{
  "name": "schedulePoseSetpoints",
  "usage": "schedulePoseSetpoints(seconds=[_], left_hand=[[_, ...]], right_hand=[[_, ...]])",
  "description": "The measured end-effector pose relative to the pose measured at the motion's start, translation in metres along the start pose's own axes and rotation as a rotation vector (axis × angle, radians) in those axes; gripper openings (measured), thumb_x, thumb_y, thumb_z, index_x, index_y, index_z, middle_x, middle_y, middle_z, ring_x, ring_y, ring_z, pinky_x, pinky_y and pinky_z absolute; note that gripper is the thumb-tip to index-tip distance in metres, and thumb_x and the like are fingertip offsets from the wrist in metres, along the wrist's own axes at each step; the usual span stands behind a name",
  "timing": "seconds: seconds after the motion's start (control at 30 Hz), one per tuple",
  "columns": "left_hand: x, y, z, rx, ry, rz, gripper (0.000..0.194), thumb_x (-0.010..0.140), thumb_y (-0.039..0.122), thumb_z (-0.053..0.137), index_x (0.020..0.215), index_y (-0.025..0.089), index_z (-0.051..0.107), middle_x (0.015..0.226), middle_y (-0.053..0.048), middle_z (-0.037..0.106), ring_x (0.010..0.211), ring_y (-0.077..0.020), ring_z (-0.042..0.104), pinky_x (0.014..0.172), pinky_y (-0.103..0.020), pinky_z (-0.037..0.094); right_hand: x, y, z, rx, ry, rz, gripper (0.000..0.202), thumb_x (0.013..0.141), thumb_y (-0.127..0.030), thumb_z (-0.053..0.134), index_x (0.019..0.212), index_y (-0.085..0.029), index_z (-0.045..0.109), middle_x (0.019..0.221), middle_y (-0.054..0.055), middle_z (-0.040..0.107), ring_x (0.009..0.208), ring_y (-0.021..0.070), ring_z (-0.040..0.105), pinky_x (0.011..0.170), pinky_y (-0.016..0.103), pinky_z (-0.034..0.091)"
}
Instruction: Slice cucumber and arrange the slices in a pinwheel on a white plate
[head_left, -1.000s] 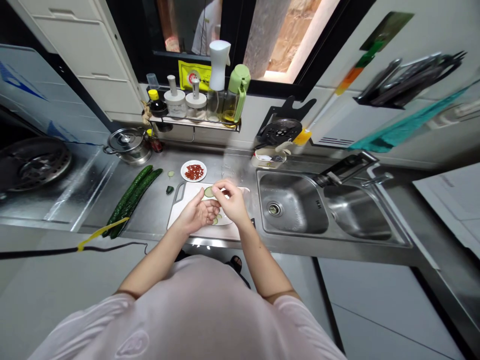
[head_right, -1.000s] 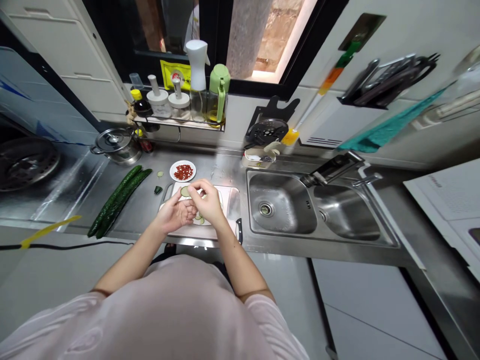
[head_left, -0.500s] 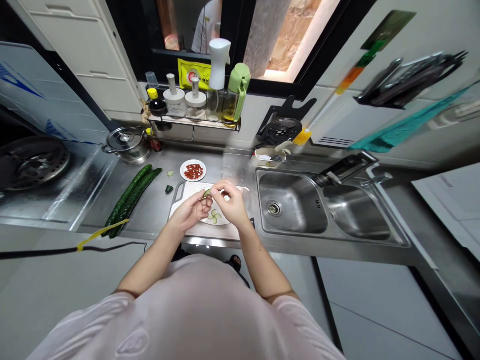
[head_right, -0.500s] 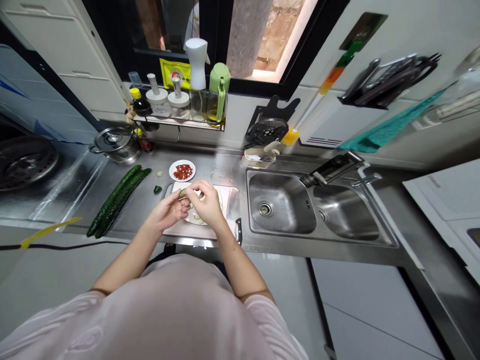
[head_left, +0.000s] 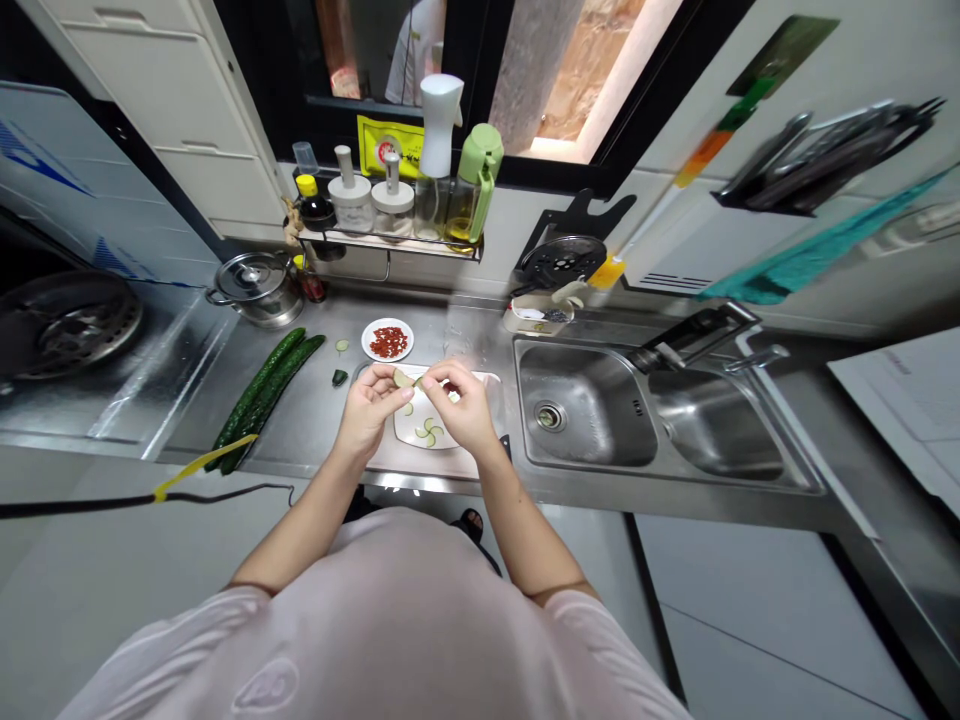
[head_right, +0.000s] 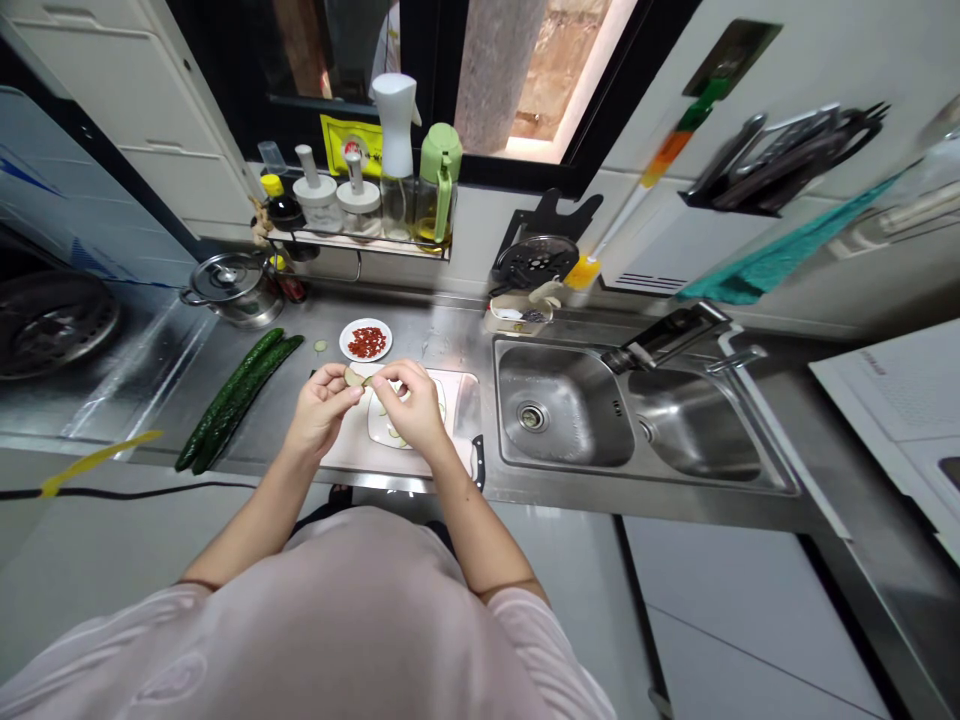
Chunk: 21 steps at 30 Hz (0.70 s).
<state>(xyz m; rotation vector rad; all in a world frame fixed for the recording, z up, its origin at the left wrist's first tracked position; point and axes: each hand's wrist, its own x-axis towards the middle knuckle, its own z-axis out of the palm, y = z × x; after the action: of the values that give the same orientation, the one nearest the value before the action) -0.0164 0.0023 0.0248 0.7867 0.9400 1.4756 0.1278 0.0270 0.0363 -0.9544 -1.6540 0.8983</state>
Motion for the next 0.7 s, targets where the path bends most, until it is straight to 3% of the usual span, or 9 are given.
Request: schedulePoseSetpoints(seconds=[0.3, 0.7], left_hand=[[-0.0020, -0.0049, 0.0013, 0.154, 0.111, 0.210, 0.035, 0.061, 0.025, 0.079, 0.086, 0.017, 0.057, 0.079, -0.001, 0.066, 0.072, -0.0106, 0.062, 0.069, -0.022, 0.049], [-0.0052, -0.0001, 0.0044, 0.179, 0.165, 0.221, 0.032, 0.062, 0.023, 0.078, 0.086, 0.019, 0.056, 0.077, 0.000, 0.065, 0.072, -0.0101, 0.062, 0.070, -0.021, 0.047]], right_hand=[[-0.0014, 0.0006, 0.0017, 0.036, -0.008, 0.014, 0.015, 0.085, -0.033, 0.056, 0.077, -0.021, 0.062, 0.083, 0.002, 0.062, 0.083, 0.0148, 0.057, 0.065, 0.026, 0.042], [-0.0013, 0.0008, 0.0031, 0.031, -0.024, 0.037, 0.017, 0.084, -0.035, 0.057, 0.075, -0.021, 0.061, 0.082, 0.003, 0.062, 0.083, 0.0156, 0.056, 0.066, 0.028, 0.043]])
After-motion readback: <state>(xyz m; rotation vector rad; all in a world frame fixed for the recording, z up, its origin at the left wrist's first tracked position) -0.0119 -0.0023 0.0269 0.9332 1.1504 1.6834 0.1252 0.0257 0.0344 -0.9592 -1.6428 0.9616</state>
